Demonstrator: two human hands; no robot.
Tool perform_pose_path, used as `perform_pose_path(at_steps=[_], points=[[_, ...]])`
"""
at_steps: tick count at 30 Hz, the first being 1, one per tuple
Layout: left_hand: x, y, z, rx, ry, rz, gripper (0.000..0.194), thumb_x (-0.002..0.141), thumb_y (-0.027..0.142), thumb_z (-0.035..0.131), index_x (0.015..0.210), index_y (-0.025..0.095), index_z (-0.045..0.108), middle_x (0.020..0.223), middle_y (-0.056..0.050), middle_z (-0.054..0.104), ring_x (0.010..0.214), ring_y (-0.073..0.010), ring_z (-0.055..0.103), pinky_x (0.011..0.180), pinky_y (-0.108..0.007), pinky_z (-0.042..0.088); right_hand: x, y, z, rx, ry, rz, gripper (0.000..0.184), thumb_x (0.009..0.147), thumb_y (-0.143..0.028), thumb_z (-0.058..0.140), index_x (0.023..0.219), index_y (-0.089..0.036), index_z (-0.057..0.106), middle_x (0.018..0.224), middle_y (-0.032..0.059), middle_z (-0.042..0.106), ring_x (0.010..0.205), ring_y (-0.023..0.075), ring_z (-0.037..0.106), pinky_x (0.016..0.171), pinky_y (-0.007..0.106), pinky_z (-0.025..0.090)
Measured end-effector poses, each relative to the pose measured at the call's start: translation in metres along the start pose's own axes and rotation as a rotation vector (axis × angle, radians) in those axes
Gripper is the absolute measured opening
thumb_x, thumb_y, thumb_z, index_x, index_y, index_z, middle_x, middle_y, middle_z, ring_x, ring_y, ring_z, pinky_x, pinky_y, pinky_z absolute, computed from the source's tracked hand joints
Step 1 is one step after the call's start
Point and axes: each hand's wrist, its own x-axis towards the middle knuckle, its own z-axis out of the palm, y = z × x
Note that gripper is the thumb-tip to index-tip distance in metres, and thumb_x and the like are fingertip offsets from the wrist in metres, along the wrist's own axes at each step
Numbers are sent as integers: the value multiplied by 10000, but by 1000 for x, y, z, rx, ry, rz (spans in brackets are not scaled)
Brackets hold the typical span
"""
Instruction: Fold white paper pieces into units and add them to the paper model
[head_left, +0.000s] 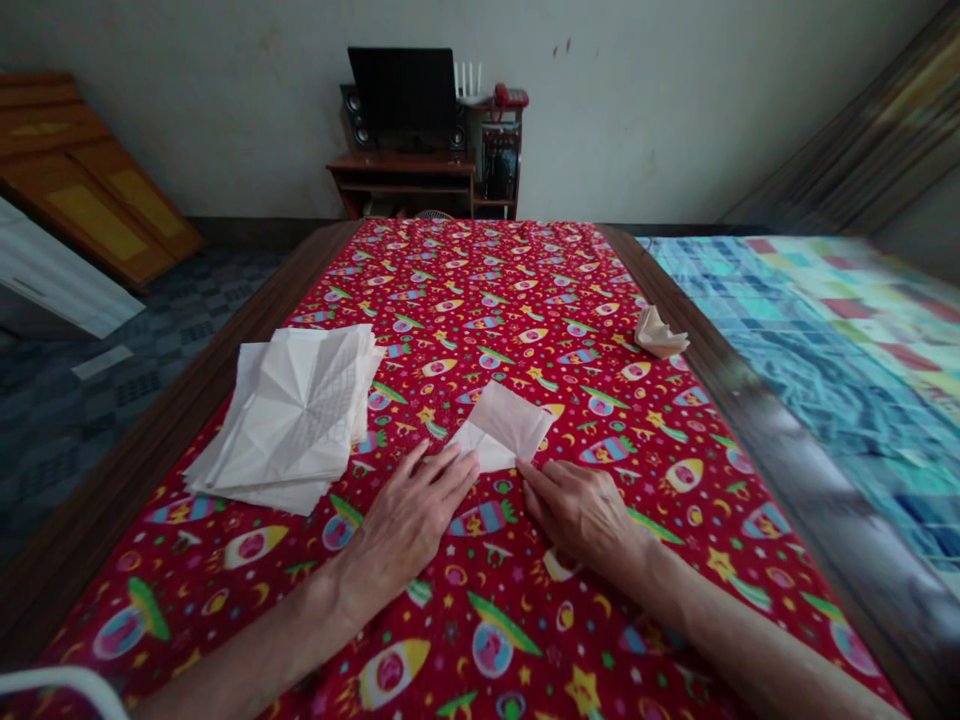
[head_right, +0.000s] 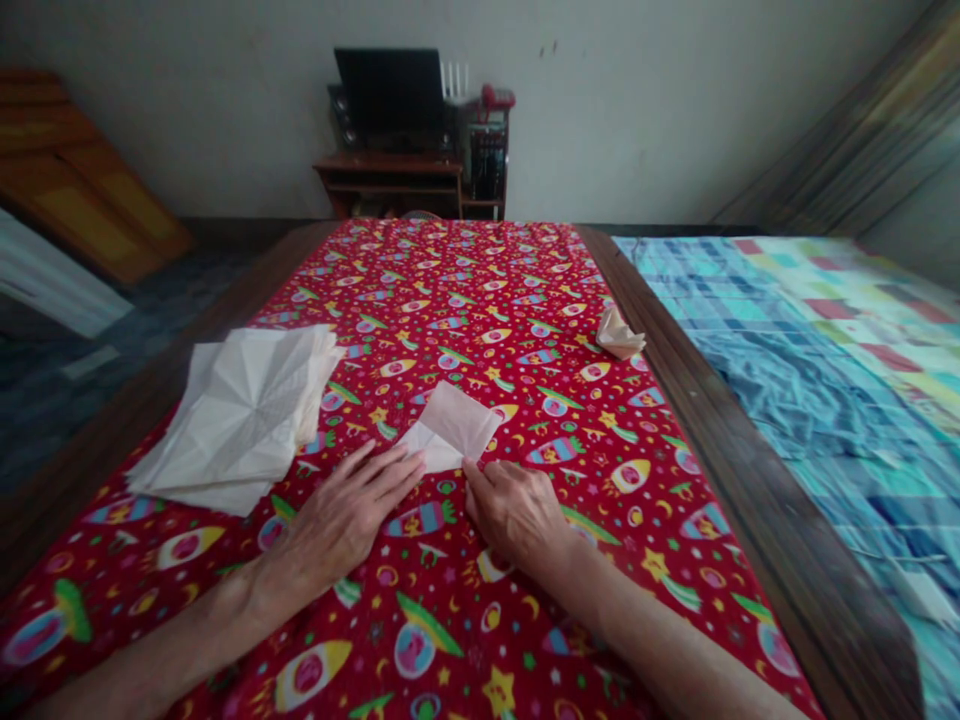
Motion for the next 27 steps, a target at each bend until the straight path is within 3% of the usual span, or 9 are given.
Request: perform_pose_path(at_steps=[7, 12, 18, 21, 23, 27], points=[[-12, -9, -1, 12, 63, -21, 552, 813, -11, 337, 1314, 154, 500, 1384, -43, 504, 1303, -204, 406, 1111, -425, 300, 1, 1, 1, -4, 11, -1, 234, 917, -206, 446, 1002, -131, 650, 607, -3, 569, 534, 108, 518, 484, 262, 262], [4, 2, -4, -52, 245, 49, 443, 858, 26, 325, 1211, 107, 581, 1297, -99, 572, 1261, -207, 456, 1097, -399, 353, 2, -1, 0, 25, 7, 1, 220, 915, -200, 439, 947, -136, 647, 595, -3, 568, 518, 100, 501, 484, 249, 265], [28, 14, 3, -120, 116, 72, 409, 901, 102, 441, 1305, 145, 480, 1312, -69, 556, 1231, -214, 482, 1052, -376, 407, 8, 12, -3, 118, 61, 30, 239, 930, -207, 429, 905, -168, 664, 649, 8, 578, 558, 102, 515, 504, 216, 325], [30, 10, 4, -120, 110, 67, 365, 904, 125, 483, 1266, 166, 514, 1288, -58, 575, 1204, -213, 505, 1025, -359, 427, 15, 32, -8, 125, 189, 94, 216, 909, -227, 482, 1044, -176, 643, 990, 106, 626, 841, 177, 592, 609, 244, 428], [30, 6, 4, -127, 114, 78, 349, 902, 140, 508, 1248, 172, 528, 1289, -57, 574, 1202, -212, 507, 1020, -351, 428, 22, 45, -10, 207, 182, 107, 306, 908, -250, 490, 1195, -177, 568, 1147, 147, 583, 1003, 218, 569, 736, 313, 472], [30, -2, 5, -154, 115, 85, 339, 904, 127, 502, 1238, 172, 537, 1282, -54, 577, 1207, -191, 502, 1033, -340, 409, 33, 54, -3, 474, 86, 226, 380, 896, -266, 518, 1265, -175, 500, 856, 38, 660, 718, 139, 606, 665, 263, 473]])
